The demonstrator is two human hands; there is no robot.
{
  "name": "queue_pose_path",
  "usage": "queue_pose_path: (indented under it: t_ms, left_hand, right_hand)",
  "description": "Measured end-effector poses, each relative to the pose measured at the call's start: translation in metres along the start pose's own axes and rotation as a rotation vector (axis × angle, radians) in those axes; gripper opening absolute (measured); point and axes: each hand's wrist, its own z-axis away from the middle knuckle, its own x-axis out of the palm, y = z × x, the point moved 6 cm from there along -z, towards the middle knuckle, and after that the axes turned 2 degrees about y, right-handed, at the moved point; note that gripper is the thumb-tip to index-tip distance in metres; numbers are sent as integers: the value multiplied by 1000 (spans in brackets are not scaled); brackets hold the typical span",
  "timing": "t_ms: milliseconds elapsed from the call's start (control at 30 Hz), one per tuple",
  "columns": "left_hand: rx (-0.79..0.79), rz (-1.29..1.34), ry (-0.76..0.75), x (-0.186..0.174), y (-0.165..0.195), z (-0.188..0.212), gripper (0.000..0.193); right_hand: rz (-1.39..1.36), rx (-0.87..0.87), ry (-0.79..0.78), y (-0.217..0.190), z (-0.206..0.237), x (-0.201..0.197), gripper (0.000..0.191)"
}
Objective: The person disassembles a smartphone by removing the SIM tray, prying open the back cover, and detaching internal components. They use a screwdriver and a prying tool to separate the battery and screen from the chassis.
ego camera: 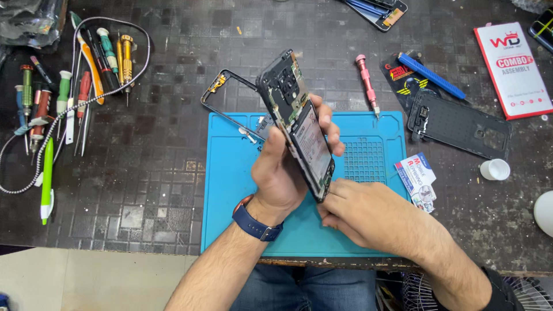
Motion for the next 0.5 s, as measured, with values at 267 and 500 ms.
queue_pose_path:
  t_ms: [267,500]
  left_hand:
    - [81,-209,201,-13,1,-11,40]
    - [46,-134,139,-14,-1,-9,40]
  right_hand:
    - [-237,169,1,20,13,-19,13]
    - [-298,222,418,31,34,-56,12]
